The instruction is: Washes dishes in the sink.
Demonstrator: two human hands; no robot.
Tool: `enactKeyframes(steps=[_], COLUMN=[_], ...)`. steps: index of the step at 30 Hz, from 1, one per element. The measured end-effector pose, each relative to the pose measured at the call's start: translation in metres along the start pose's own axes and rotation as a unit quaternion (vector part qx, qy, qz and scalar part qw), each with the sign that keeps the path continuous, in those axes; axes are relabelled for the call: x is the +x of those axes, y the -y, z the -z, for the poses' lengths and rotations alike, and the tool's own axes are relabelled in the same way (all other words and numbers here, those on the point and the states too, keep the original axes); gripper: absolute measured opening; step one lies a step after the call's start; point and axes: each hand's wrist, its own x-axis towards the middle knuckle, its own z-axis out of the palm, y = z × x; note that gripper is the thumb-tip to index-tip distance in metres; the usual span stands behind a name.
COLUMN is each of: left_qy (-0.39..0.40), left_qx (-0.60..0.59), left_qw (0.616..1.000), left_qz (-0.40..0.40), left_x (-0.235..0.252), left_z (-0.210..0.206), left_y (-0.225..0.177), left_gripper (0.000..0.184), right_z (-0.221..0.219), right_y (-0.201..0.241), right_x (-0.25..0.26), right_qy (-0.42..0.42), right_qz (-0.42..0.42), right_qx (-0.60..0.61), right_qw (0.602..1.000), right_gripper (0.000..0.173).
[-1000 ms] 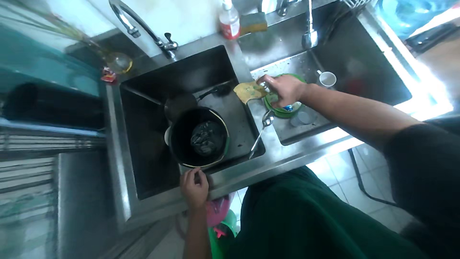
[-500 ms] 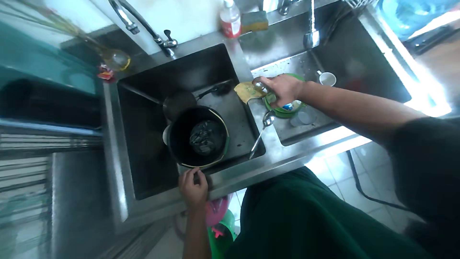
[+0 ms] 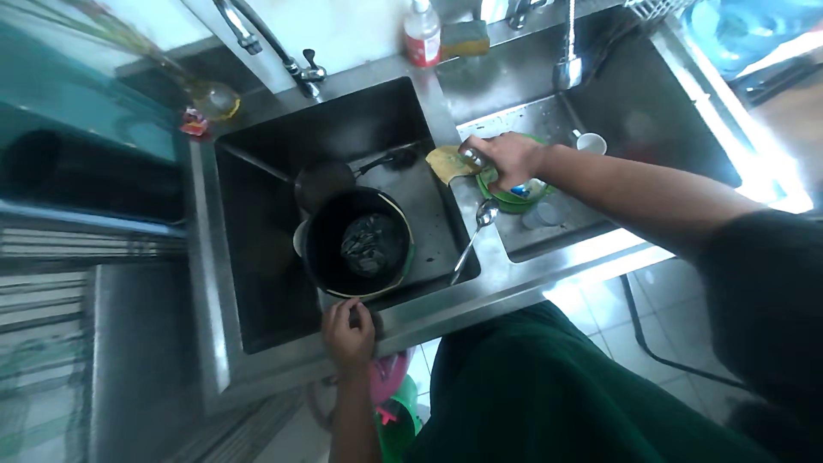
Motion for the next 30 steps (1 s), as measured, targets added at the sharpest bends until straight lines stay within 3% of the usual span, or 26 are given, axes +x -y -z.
enactKeyframes(steps=[7,14,20,25,30], left_qy=[0.003,0.002,0.001,0.002,-0.007], left_qx=[-0.003,-0.007,0.0,-0.007,-0.007], left_qw=[1.0,1.0,1.0,1.0,1.0], left_qz=[-0.004,-0.004,-0.002,0.001,-0.003], left_x=[0.001,0.002,0.001,0.001,0.002], left_z=[0.0,0.0,0.0,-0.001,-0.001], left_y=[0.001,0.0,0.001,0.003,0.002], left_gripper=[0.022,0.022,0.024,0.024,0.024], right_z=[0.007,0.015,0.015,0.013,0.01], right_y=[0.01,0.02,0.019,0.014,0.013], right_x=[0.002,0.002,0.003,0.002,0.003], right_qy=[0.008,0.019,0.03,0.022,0.03], right_qz=[-0.006,-0.007,-0.012,0.0,-0.015], right_qx=[-0.012,-0.015,-0.017,-0.012,-0.011], right_qw=[1.0,1.0,0.999,1.0,0.999], right_gripper=[0.109,0.091,0.109,0.091,0.095])
